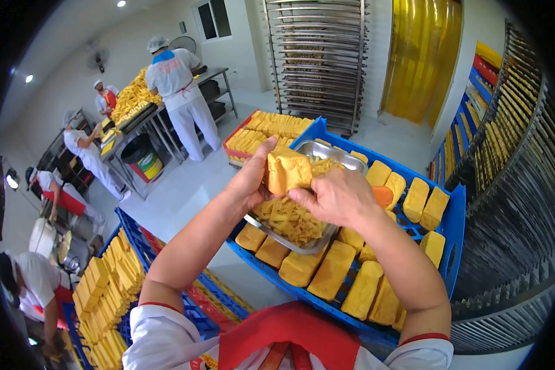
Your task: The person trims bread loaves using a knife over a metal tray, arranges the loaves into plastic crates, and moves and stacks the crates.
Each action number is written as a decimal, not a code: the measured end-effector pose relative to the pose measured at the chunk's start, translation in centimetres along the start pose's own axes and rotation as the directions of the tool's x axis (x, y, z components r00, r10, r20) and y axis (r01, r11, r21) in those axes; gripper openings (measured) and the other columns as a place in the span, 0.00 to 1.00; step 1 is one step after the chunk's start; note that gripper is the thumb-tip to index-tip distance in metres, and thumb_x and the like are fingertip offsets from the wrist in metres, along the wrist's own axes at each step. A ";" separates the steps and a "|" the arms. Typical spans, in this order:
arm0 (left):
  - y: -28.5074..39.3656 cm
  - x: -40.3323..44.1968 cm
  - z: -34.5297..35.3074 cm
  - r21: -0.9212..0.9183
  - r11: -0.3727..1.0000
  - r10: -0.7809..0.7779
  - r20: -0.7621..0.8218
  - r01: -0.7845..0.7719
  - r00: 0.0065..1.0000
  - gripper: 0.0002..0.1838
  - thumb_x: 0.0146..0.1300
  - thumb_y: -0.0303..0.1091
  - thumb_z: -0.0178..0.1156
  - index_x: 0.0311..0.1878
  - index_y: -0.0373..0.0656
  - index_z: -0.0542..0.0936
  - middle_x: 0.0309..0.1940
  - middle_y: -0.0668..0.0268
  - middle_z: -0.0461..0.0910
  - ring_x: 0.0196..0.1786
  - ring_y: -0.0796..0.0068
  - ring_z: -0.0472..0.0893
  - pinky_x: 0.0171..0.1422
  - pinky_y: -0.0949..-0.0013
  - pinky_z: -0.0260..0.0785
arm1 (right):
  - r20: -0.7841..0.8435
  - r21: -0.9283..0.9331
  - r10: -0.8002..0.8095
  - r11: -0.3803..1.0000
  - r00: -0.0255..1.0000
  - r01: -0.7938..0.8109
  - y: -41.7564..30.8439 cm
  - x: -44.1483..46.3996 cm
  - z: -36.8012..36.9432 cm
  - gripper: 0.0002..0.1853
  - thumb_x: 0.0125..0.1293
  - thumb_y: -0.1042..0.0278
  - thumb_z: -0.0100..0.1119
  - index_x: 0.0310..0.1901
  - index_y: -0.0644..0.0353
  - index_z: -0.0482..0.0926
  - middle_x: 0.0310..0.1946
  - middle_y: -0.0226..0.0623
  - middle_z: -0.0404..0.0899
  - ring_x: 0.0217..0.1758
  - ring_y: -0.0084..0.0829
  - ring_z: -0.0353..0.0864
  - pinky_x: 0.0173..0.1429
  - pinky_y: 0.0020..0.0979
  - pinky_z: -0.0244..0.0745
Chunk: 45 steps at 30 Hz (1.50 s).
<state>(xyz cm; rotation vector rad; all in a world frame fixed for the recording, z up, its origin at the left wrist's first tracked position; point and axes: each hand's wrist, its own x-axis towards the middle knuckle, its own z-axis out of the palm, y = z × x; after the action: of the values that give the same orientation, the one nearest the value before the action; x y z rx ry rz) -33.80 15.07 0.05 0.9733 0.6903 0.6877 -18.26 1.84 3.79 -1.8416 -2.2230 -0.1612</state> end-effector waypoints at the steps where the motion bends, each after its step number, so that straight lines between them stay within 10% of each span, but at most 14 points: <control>1: 0.2 0.3 -0.3 -0.026 1.000 0.009 -0.032 -0.010 0.999 0.46 0.60 0.59 0.62 0.63 0.39 0.45 0.53 0.51 0.72 0.46 0.62 0.83 0.35 0.58 0.81 | -0.009 -0.004 -0.001 1.000 1.000 0.001 -0.1 -0.2 0.1 0.30 0.65 0.39 0.53 0.23 0.63 0.81 0.21 0.48 0.80 0.27 0.47 0.82 0.33 0.45 0.76; 5: -0.2 1.7 -1.8 -0.151 0.985 0.066 -0.081 -0.078 0.995 0.44 0.61 0.53 0.63 0.63 0.41 0.44 0.57 0.47 0.67 0.50 0.55 0.81 0.41 0.51 0.80 | -0.146 -0.063 -0.021 0.998 0.989 0.012 0.0 -0.5 0.9 0.32 0.59 0.36 0.59 0.28 0.66 0.81 0.22 0.48 0.81 0.25 0.47 0.82 0.32 0.44 0.77; 8: -0.5 0.7 -1.1 -0.215 0.964 0.135 -0.107 -0.156 0.985 0.43 0.60 0.47 0.63 0.63 0.43 0.43 0.58 0.46 0.64 0.52 0.52 0.80 0.45 0.50 0.80 | -0.199 0.338 0.288 0.917 0.937 -0.210 0.0 0.2 1.1 0.40 0.44 0.29 0.70 0.28 0.71 0.78 0.22 0.49 0.80 0.28 0.46 0.84 0.34 0.40 0.77; 12: -0.9 -1.2 0.9 -0.249 0.922 0.264 -0.160 -0.297 0.951 0.42 0.60 0.38 0.64 0.64 0.44 0.42 0.56 0.46 0.64 0.52 0.52 0.79 0.49 0.49 0.80 | -0.334 0.406 0.360 0.889 0.871 -0.212 -0.2 1.8 2.5 0.45 0.40 0.25 0.71 0.29 0.73 0.79 0.19 0.50 0.79 0.25 0.46 0.83 0.32 0.38 0.77; 16: -1.1 -1.6 1.2 -0.250 0.893 0.348 -0.146 -0.375 0.926 0.42 0.60 0.33 0.64 0.64 0.44 0.42 0.55 0.47 0.65 0.53 0.54 0.78 0.48 0.50 0.79 | -0.152 0.506 0.417 0.811 0.896 -0.292 -1.4 2.2 2.1 0.43 0.45 0.24 0.67 0.24 0.72 0.78 0.17 0.50 0.78 0.24 0.46 0.82 0.30 0.40 0.76; 22: -1.0 0.0 0.3 -0.212 0.834 0.470 -0.208 -0.509 0.858 0.31 0.63 0.33 0.61 0.59 0.45 0.50 0.55 0.54 0.67 0.55 0.56 0.78 0.52 0.52 0.78 | -0.119 0.367 0.336 0.889 0.934 -0.273 -3.4 2.0 2.3 0.39 0.57 0.29 0.58 0.21 0.69 0.79 0.16 0.49 0.78 0.24 0.49 0.82 0.29 0.44 0.76; 25: 0.5 0.1 -0.6 -0.245 0.873 0.399 -0.143 -0.423 0.906 0.37 0.62 0.35 0.64 0.62 0.47 0.47 0.59 0.52 0.64 0.58 0.57 0.75 0.54 0.49 0.76 | 0.034 0.026 0.156 0.987 0.987 -0.157 -4.0 1.2 1.9 0.35 0.58 0.33 0.59 0.26 0.67 0.81 0.21 0.47 0.80 0.27 0.45 0.84 0.32 0.42 0.78; 27: 1.3 0.3 -1.3 -0.322 0.909 0.244 -0.103 -0.265 0.964 0.24 0.66 0.40 0.58 0.58 0.41 0.61 0.53 0.57 0.74 0.55 0.60 0.79 0.57 0.54 0.76 | 0.032 -0.195 0.072 0.979 0.997 -0.065 -3.8 0.4 1.7 0.34 0.58 0.31 0.58 0.30 0.64 0.81 0.28 0.46 0.80 0.31 0.43 0.84 0.34 0.41 0.77; 32: 1.3 1.9 -2.3 -0.285 0.953 0.122 0.037 -0.107 0.992 0.25 0.67 0.52 0.53 0.57 0.43 0.72 0.54 0.59 0.78 0.56 0.63 0.79 0.59 0.55 0.75 | 0.063 -0.224 0.170 0.963 0.983 -0.152 -2.9 -0.7 0.6 0.25 0.58 0.43 0.64 0.35 0.63 0.81 0.37 0.47 0.81 0.34 0.44 0.84 0.39 0.41 0.79; 36: 1.9 1.4 -0.1 -0.194 0.974 0.165 0.258 -0.117 0.952 0.21 0.68 0.45 0.51 0.57 0.42 0.70 0.51 0.60 0.77 0.54 0.64 0.79 0.61 0.58 0.71 | -0.016 0.023 0.304 0.952 0.952 -0.304 1.0 -3.2 -3.4 0.21 0.56 0.48 0.67 0.32 0.63 0.80 0.30 0.48 0.82 0.32 0.49 0.82 0.38 0.46 0.76; 40: 1.4 0.5 6.4 0.047 0.999 0.001 0.388 -0.021 0.921 0.19 0.68 0.37 0.50 0.59 0.39 0.70 0.50 0.59 0.78 0.52 0.65 0.80 0.60 0.57 0.74 | -0.231 0.394 0.564 0.799 0.793 -0.454 5.2 -8.3 -8.0 0.20 0.59 0.52 0.68 0.29 0.62 0.75 0.14 0.27 0.66 0.16 0.21 0.65 0.21 0.28 0.60; 45: -4.4 1.0 16.4 0.161 0.971 -0.233 0.513 0.174 0.826 0.17 0.71 0.36 0.48 0.57 0.36 0.71 0.52 0.56 0.78 0.54 0.61 0.80 0.62 0.55 0.72 | -0.119 0.715 0.750 0.520 0.651 -0.468 8.6 -15.8 -8.7 0.19 0.60 0.56 0.68 0.31 0.65 0.73 0.15 0.23 0.62 0.15 0.16 0.60 0.19 0.25 0.54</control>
<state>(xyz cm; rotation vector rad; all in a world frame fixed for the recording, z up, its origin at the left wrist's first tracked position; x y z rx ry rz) -19.55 6.05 2.32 1.1082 0.3318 0.1691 -6.14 -13.60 7.45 -1.8302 -0.9915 0.2855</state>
